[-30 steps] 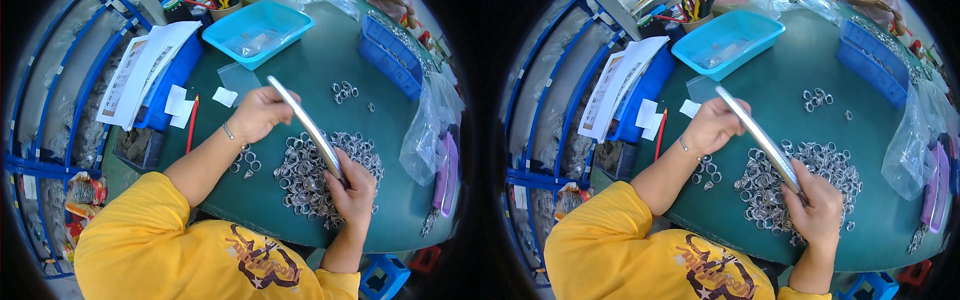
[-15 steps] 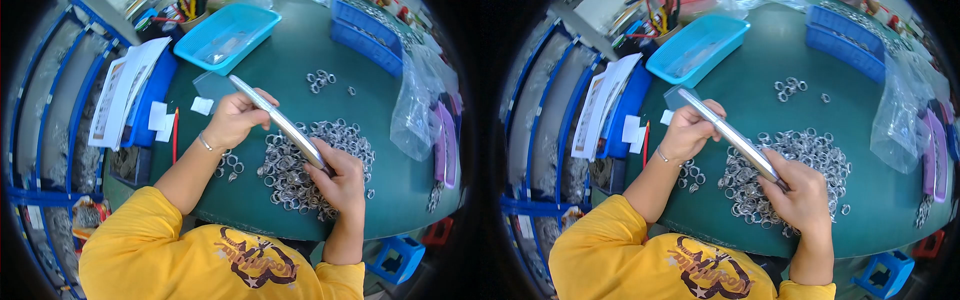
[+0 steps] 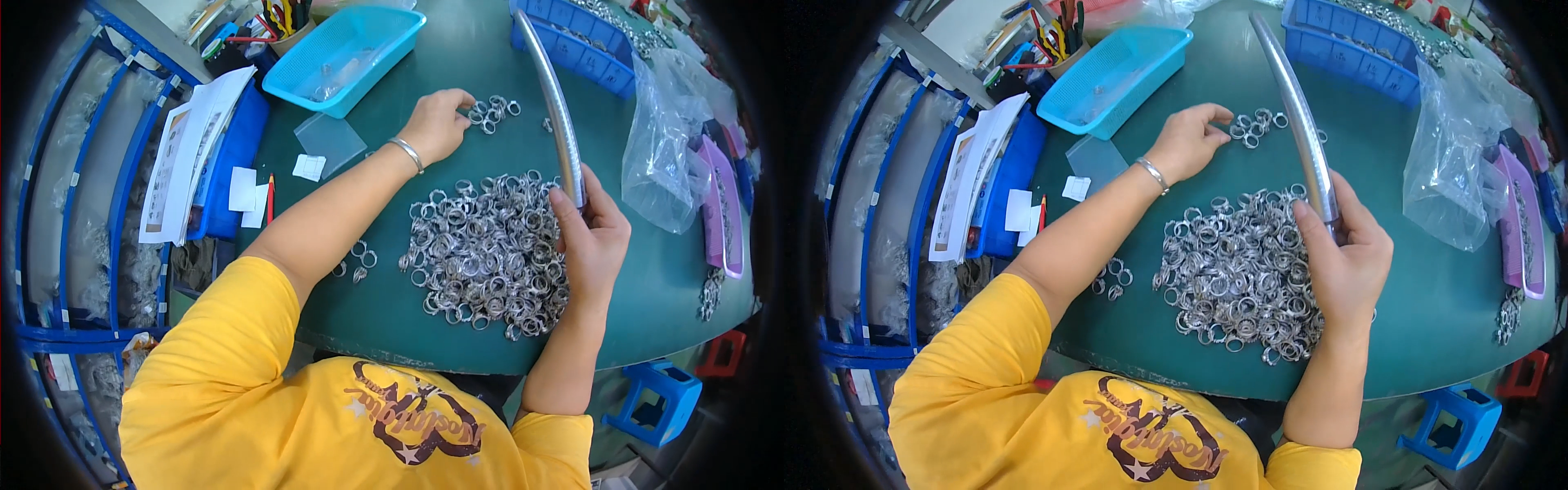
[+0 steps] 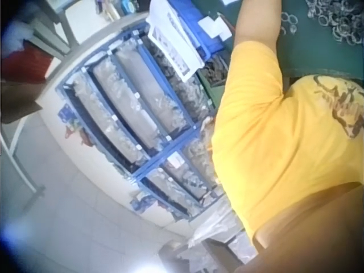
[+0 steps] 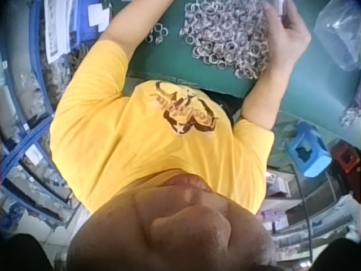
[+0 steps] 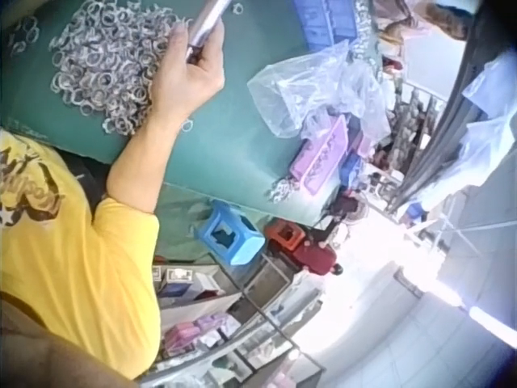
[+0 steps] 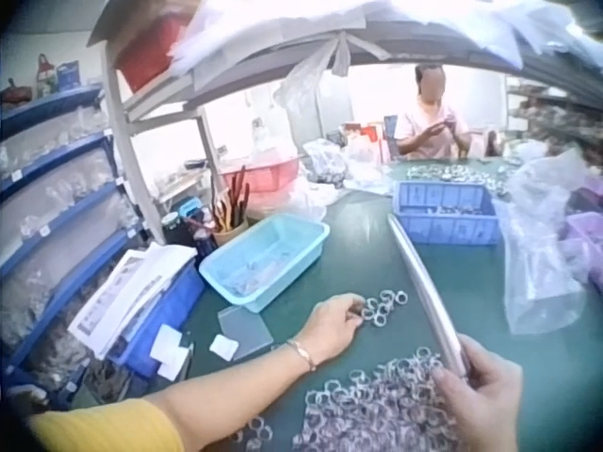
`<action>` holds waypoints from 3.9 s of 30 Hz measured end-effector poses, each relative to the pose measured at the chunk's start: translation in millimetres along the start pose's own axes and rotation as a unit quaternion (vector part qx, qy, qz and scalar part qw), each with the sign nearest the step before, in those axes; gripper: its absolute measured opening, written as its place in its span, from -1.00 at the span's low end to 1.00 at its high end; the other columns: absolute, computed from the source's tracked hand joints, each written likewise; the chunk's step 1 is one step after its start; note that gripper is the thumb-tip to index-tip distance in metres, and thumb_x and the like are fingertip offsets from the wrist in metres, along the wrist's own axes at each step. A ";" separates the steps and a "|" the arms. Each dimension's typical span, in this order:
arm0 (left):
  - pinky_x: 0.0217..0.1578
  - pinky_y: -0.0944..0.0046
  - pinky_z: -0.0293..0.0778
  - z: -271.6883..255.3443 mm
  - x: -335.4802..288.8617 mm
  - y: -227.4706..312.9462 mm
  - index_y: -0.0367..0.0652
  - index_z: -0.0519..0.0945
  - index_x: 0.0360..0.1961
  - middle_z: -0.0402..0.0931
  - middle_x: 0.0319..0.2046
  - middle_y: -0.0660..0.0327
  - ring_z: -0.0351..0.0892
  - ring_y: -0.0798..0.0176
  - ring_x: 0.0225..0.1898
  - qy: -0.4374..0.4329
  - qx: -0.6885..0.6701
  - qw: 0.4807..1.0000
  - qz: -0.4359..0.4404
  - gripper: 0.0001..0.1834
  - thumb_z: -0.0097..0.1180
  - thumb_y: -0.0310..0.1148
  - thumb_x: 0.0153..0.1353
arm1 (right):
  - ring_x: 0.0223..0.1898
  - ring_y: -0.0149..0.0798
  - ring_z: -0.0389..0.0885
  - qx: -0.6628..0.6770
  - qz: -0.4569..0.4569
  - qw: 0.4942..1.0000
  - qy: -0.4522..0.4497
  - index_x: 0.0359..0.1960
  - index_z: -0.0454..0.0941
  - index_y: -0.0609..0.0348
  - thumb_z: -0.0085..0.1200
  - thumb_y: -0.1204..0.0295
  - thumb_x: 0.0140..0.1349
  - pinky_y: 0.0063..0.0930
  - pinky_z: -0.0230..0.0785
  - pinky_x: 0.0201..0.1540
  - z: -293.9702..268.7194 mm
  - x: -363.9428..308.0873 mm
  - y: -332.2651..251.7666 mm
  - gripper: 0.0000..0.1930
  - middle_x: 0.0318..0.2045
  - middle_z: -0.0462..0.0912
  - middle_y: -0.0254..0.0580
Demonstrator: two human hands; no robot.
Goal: The person empties a bag of metal rings onto a workbench and then places individual rings onto a ring sizer to check their dimensions.
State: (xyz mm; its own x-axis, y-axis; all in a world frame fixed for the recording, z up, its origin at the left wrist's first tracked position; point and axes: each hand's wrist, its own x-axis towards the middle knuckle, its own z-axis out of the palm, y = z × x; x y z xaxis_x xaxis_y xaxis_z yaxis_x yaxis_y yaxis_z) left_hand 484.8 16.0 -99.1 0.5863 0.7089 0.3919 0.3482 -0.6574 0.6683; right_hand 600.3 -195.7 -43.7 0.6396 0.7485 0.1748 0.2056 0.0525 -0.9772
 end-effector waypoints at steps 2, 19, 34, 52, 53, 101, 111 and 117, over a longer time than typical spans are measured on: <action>-0.35 0.27 0.46 -14.0 -9.9 23.5 -0.23 0.57 -0.42 0.52 -0.43 0.11 0.55 0.19 -0.38 -0.090 0.020 0.996 0.008 -0.81 0.25 -0.35 -0.03 | -0.53 -0.64 0.30 0.000 0.001 1.000 0.000 -0.04 0.48 0.36 0.20 0.55 0.02 -0.79 0.14 -0.51 -1.7 -2.3 1.4 -0.60 -0.49 0.46 -0.46; -0.30 0.42 0.43 -76.1 -88.5 -12.7 -0.26 0.47 -0.21 0.45 -0.23 0.17 0.45 0.36 -0.26 -0.032 -0.742 0.654 -0.144 -0.85 0.00 -0.44 0.22 | -0.59 -0.43 0.47 -0.144 -0.078 0.973 -0.163 -0.12 0.55 0.20 0.23 0.51 -0.12 -0.57 0.31 -0.49 19.7 -19.5 -6.8 -0.59 -0.61 0.54 -0.19; -0.07 0.29 0.47 -67.6 -98.2 15.2 -0.29 0.30 0.03 0.50 -0.17 -0.01 0.54 0.16 -0.13 -0.070 -0.655 0.743 -0.120 -0.42 0.18 -0.68 -0.08 | -0.66 -0.24 0.45 -0.180 -0.213 0.939 -0.200 -0.15 0.56 0.13 0.21 0.55 -0.13 -0.45 0.30 -0.57 32.7 -26.6 0.3 -0.61 -0.66 0.46 -0.17; -0.30 0.41 0.44 -27.0 4.8 53.5 -0.26 0.53 -0.20 0.52 -0.32 0.22 0.50 0.38 -0.34 -0.001 -0.234 0.968 -0.087 -0.68 0.25 -0.40 -0.01 | -0.61 -0.63 0.31 0.052 -0.001 0.998 -0.034 -0.08 0.52 0.30 0.21 0.51 0.00 -0.73 0.14 -0.60 -1.4 -3.3 1.7 -0.62 -0.54 0.50 -0.44; -0.26 0.38 0.45 -9.7 13.0 54.8 -0.25 0.57 -0.28 0.54 -0.29 0.15 0.54 0.32 -0.29 -0.067 -0.106 0.992 -0.020 -0.68 0.30 -0.37 -0.09 | -0.64 -0.65 0.28 0.088 0.009 0.996 0.002 -0.07 0.51 0.33 0.21 0.53 0.02 -0.76 0.08 -0.64 -6.4 -0.1 0.1 -0.62 -0.54 0.49 -0.46; -0.29 0.41 0.42 -69.8 -95.5 11.1 -0.31 0.56 -0.27 0.38 -0.28 0.14 0.45 0.31 -0.30 -0.105 -0.612 0.780 -0.084 -0.71 0.28 -0.54 -0.09 | -0.69 -0.25 0.44 -0.203 -0.267 0.923 -0.189 -0.16 0.57 0.11 0.23 0.52 -0.14 -0.43 0.28 -0.63 31.5 -23.4 4.9 -0.61 -0.69 0.44 -0.21; -0.36 0.55 0.49 -86.5 -37.8 -1.9 -0.29 0.43 -0.17 0.46 -0.36 0.14 0.46 0.41 -0.41 0.095 -0.772 0.622 -0.096 -0.81 0.02 -0.47 0.20 | -0.62 -0.25 0.53 -0.120 -0.158 0.965 -0.171 -0.14 0.56 0.18 0.22 0.51 -0.13 -0.49 0.35 -0.50 21.7 -16.9 -1.7 -0.60 -0.57 0.57 -0.10; -0.30 0.28 0.48 13.6 22.6 47.4 -0.26 0.61 -0.29 0.58 -0.38 0.12 0.57 0.26 -0.36 -0.097 -0.033 0.995 0.011 -0.69 0.27 -0.32 -0.08 | -0.69 -0.65 0.29 0.145 0.003 0.989 0.039 -0.01 0.44 0.39 0.20 0.53 0.05 -0.79 0.07 -0.69 3.7 -3.2 -4.6 -0.57 -0.59 0.46 -0.42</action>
State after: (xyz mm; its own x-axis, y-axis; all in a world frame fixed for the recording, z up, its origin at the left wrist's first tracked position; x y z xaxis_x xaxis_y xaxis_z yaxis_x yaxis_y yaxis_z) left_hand 524.5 -2.6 -67.2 0.7254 0.6281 0.2816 0.2887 -0.6489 0.7039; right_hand 594.6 -195.9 -40.1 0.6972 0.6971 0.1672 -0.0116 0.2442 -0.9697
